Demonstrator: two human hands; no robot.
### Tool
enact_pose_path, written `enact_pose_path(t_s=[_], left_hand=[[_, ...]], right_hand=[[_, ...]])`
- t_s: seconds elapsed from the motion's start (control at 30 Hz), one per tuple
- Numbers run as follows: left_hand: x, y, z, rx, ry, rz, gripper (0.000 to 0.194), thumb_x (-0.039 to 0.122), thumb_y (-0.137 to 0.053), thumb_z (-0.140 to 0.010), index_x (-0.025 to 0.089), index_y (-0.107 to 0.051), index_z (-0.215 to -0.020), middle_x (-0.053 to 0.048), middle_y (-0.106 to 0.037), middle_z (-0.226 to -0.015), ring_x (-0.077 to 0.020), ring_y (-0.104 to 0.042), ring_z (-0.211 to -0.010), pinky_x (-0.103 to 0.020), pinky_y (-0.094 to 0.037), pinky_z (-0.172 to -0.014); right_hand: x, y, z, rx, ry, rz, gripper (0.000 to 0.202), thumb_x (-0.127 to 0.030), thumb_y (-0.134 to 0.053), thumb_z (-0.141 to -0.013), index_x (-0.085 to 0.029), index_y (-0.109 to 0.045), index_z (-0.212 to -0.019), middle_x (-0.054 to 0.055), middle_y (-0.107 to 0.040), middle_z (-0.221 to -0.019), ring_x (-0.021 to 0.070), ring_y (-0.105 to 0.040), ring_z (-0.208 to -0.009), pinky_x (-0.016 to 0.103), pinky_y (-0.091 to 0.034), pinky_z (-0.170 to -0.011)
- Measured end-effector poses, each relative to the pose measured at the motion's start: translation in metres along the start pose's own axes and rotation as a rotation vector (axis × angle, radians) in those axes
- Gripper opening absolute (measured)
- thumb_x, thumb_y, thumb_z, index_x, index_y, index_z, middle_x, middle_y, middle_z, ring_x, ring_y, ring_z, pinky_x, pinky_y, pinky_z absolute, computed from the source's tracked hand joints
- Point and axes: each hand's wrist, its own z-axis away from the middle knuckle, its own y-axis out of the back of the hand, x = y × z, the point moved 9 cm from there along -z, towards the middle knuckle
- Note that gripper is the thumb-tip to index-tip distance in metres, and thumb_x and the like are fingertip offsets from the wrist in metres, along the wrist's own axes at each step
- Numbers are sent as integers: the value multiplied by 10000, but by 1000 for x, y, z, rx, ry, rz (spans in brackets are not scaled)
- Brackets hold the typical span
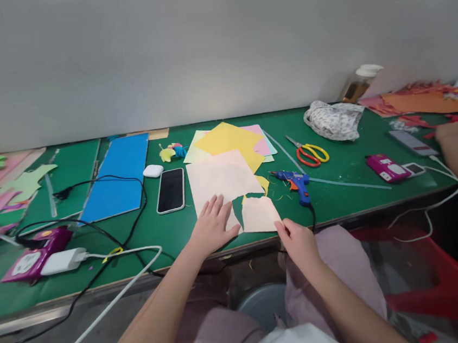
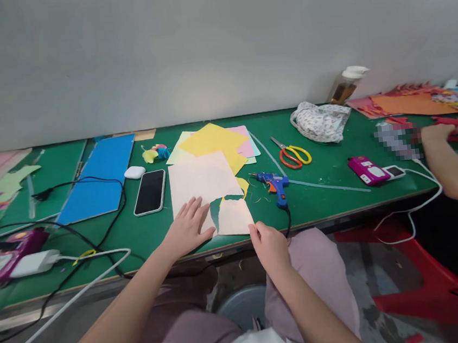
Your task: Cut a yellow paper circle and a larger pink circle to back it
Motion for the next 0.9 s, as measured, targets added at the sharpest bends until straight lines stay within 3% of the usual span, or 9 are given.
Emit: enact_pose_path(t_s=[0.13,0.23,0.4,0.47,0.63,0.73,0.8,0.9], left_hand=[[0,2,-1,5,11,9,626,514,-498,-867,104,-491,-1339,-210,-377,-1495,-365,-279,-1423,-524,-265,-1143],[1,10,8,34,8,8,637,520,-505,-866,126,-476,-1365,-189,-339,-1524,-378,-232,-1437,-548,-255,-1142],[-6,9,45,-45,-35,-47,777,583,-576,-810,235,-354,-1468,-143,-330,-1533,-367,-301,-1412,-577,-328,-1097],[-12,7,57,-74,-14,-71,787,520,-641,-785,225,-370,-1462,-143,-346,-1519,-363,-347,-1389,-549,-372,-1081],[-7,4,64,-134,-21,-3,508,201,-587,-819,182,-564,-1326,-109,-500,-1416,-312,-451,-1329,-428,-437,-1063],[-10,12,59,-130,68,186,371,228,-472,-874,207,-676,-1183,-74,-600,-1316,-279,-561,-1234,-387,-482,-1013],[-27,24,55,-70,264,341,366,320,-414,-900,235,-729,-1066,-46,-707,-1146,-260,-679,-1053,-358,-538,-908],[-63,53,58,230,627,561,367,464,-501,-804,213,-763,-863,-48,-766,-902,-273,-714,-836,-321,-552,-724]], right_hand=[[10,11,6,52,-7,-124,422,-480,-380,-900,-229,-381,-561,7,-505,-490,162,-474,-491,272,-291,-537],[19,25,5,69,3,-235,413,-501,-392,-900,-223,-479,-607,7,-572,-523,156,-545,-506,245,-401,-556],[56,75,-22,186,-82,-368,391,-500,-451,-894,-190,-583,-696,31,-632,-561,158,-582,-476,230,-447,-458],[66,102,-41,236,-107,-406,383,-502,-481,-880,-182,-587,-698,35,-637,-567,150,-562,-454,222,-428,-411],[64,155,-94,338,-120,-640,302,-443,-630,-810,-173,-607,-676,-15,-593,-558,99,-483,-456,197,-403,-439],[48,155,-134,269,-112,-687,272,-384,-624,-837,-168,-596,-674,-30,-574,-570,89,-467,-453,199,-384,-427],[38,140,-163,190,-138,-712,241,-336,-590,-882,-155,-607,-723,-28,-566,-594,103,-506,-491,201,-392,-424],[17,106,-208,40,-186,-716,190,-302,-570,-933,-126,-638,-947,25,-653,-840,139,-625,-680,260,-525,-579]])
